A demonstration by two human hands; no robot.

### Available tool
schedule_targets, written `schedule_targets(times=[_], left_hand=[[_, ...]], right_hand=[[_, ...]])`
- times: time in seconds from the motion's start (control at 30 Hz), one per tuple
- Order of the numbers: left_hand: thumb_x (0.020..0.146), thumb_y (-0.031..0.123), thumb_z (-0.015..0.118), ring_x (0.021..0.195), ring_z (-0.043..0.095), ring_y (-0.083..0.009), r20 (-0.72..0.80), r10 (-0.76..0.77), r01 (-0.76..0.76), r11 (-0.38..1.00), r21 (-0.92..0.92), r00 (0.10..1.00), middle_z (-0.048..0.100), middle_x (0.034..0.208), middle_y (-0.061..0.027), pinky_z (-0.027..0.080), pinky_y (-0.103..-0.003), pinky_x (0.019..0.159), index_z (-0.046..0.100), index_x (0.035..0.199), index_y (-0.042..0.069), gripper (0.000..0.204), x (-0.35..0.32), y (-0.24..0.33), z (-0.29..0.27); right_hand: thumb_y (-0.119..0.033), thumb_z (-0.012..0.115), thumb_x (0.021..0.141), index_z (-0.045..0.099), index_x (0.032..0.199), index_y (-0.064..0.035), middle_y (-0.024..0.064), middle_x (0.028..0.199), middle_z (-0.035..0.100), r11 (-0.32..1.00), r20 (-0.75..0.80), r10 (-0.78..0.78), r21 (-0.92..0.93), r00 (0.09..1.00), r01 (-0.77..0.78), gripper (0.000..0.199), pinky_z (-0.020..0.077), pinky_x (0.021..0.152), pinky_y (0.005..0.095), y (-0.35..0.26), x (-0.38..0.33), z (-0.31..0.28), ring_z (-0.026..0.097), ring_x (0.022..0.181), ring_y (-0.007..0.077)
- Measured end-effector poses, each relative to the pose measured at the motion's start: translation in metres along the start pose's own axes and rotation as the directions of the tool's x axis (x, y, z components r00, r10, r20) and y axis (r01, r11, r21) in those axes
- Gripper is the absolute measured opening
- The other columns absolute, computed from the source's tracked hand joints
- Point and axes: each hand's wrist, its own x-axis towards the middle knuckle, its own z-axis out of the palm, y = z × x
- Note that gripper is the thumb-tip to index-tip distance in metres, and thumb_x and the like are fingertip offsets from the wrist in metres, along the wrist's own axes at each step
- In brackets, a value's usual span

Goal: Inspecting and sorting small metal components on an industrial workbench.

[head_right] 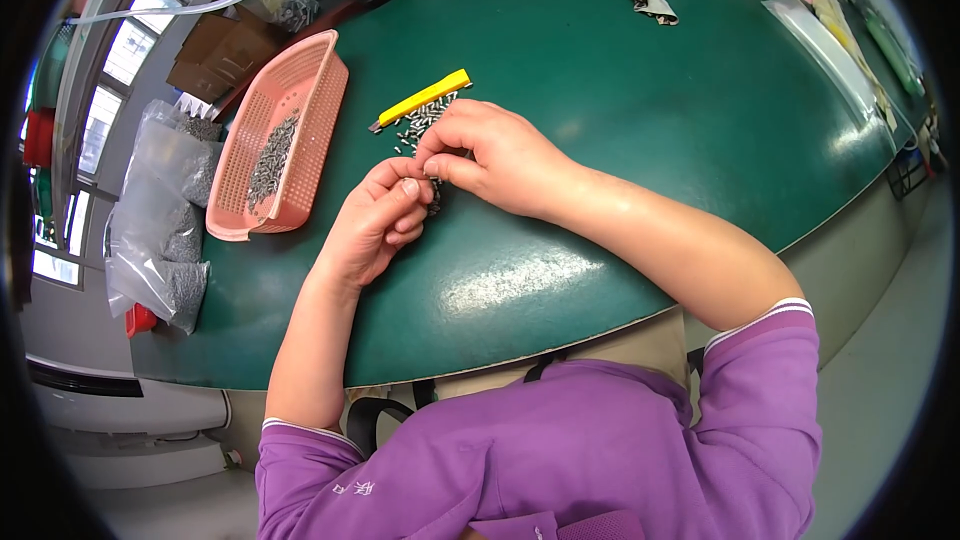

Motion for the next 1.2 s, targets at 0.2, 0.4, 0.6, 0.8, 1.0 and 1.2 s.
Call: schedule_targets(times=[0.2, 0.4, 0.6, 0.8, 1.0, 1.2], left_hand=[[0.092, 0.013, 0.056, 0.056, 0.039, -0.0037, 0.039, -0.020, 0.021, 0.999, -0.041, 0.999, 0.054, 0.083, -0.0031, 0.031, -0.016, 0.046, 0.050, 0.103, 0.004, 0.016, 0.000, -0.001, -0.001], [0.096, 0.019, 0.048, 0.054, 0.039, -0.0055, 0.036, 0.000, 0.003, 0.996, -0.089, 0.999, 0.055, 0.081, -0.0040, 0.029, -0.018, 0.045, 0.052, 0.097, 0.004, 0.016, 0.001, 0.000, -0.003], [0.097, 0.020, 0.040, 0.055, 0.039, -0.0083, 0.010, -0.009, 0.010, 0.992, -0.128, 1.000, 0.055, 0.082, -0.0068, 0.030, -0.020, 0.045, 0.052, 0.098, 0.002, 0.022, 0.001, 0.001, -0.004], [0.096, 0.018, 0.042, 0.056, 0.040, -0.0074, -0.041, -0.005, 0.000, 0.991, -0.131, 0.999, 0.054, 0.084, -0.0065, 0.030, -0.019, 0.045, 0.052, 0.099, 0.002, 0.019, 0.002, 0.002, -0.005], [0.095, 0.019, 0.050, 0.056, 0.039, -0.0047, -0.019, -0.021, 0.021, 1.000, -0.003, 1.000, 0.054, 0.083, -0.0038, 0.030, -0.017, 0.046, 0.051, 0.098, 0.005, 0.015, 0.000, 0.002, -0.004], [0.095, 0.022, 0.053, 0.056, 0.039, -0.0038, 0.092, -0.059, 0.061, 0.998, -0.017, 0.994, 0.054, 0.083, -0.0029, 0.029, -0.016, 0.046, 0.050, 0.100, 0.005, 0.018, -0.002, 0.001, -0.002]], right_hand=[[-0.008, 0.065, 0.083, 0.066, 0.092, -0.0074, 0.0043, 0.086, 0.059, 0.994, 0.012, 0.018, 0.108, 1.000, -0.019, 0.009, 0.0472, 0.073, 0.0302, -0.004, -0.001, 0.003, 0.057, 0.084, 0.0185], [-0.008, 0.065, 0.080, 0.064, 0.092, -0.0091, 0.0061, 0.088, 0.059, 0.995, -0.025, -0.016, -0.100, 1.000, 0.013, 0.012, 0.0474, 0.076, 0.0353, 0.009, -0.003, 0.001, 0.057, 0.086, 0.0255], [-0.011, 0.066, 0.077, 0.063, 0.091, -0.0112, 0.0053, 0.091, 0.056, 0.969, 0.153, -0.026, -0.237, 0.988, 0.062, 0.014, 0.0458, 0.080, 0.0385, 0.009, -0.007, 0.002, 0.055, 0.090, 0.0263], [-0.013, 0.067, 0.077, 0.061, 0.090, -0.0106, 0.0053, 0.091, 0.055, 0.924, 0.192, -0.055, -0.362, 0.980, 0.123, 0.015, 0.0449, 0.080, 0.0405, 0.006, -0.007, 0.002, 0.054, 0.089, 0.0267], [-0.012, 0.067, 0.078, 0.058, 0.085, -0.0086, 0.0055, 0.088, 0.055, 0.988, 0.089, 0.014, -0.151, 0.996, 0.000, 0.012, 0.0453, 0.078, 0.0375, -0.002, -0.002, -0.002, 0.054, 0.087, 0.0260], [-0.012, 0.068, 0.079, 0.062, 0.087, -0.0086, 0.0049, 0.089, 0.059, 0.995, 0.039, -0.085, -0.038, 0.996, 0.087, 0.010, 0.0464, 0.079, 0.0346, -0.007, -0.001, -0.002, 0.056, 0.089, 0.0243]])
